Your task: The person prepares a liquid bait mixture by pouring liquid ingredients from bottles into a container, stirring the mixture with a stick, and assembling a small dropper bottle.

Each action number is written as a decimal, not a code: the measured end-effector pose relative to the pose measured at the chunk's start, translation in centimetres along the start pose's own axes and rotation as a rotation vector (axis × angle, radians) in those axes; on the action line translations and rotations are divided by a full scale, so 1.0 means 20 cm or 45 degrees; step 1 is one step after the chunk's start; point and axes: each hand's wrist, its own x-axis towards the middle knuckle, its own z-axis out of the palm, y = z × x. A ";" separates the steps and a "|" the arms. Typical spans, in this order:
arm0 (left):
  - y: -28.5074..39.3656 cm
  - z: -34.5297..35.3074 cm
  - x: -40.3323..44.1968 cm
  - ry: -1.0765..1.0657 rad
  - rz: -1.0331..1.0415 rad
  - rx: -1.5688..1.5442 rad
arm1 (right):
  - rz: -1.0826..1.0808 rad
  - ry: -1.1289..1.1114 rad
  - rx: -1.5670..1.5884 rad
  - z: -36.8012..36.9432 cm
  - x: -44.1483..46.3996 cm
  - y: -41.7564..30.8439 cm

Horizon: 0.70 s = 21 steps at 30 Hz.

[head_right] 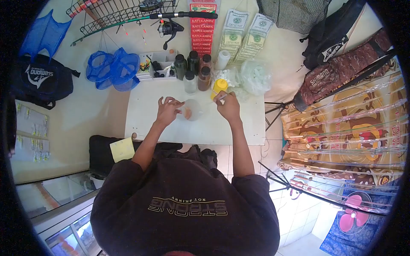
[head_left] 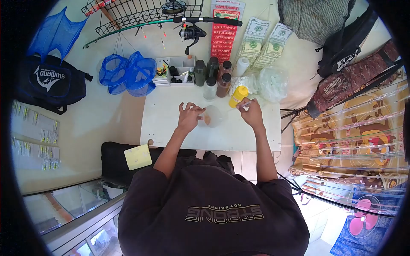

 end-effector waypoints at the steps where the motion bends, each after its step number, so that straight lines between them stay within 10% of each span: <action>1: 0.00 0.00 0.00 0.008 0.010 -0.006 | -0.001 0.001 -0.001 -0.01 0.00 0.00; 6: 0.01 0.01 0.01 0.022 0.025 -0.019 | 0.054 -0.353 0.410 -0.06 0.03 -0.01; 21: 0.00 0.01 0.00 -0.008 -0.001 0.017 | 0.065 -0.064 0.083 -0.07 0.02 -0.12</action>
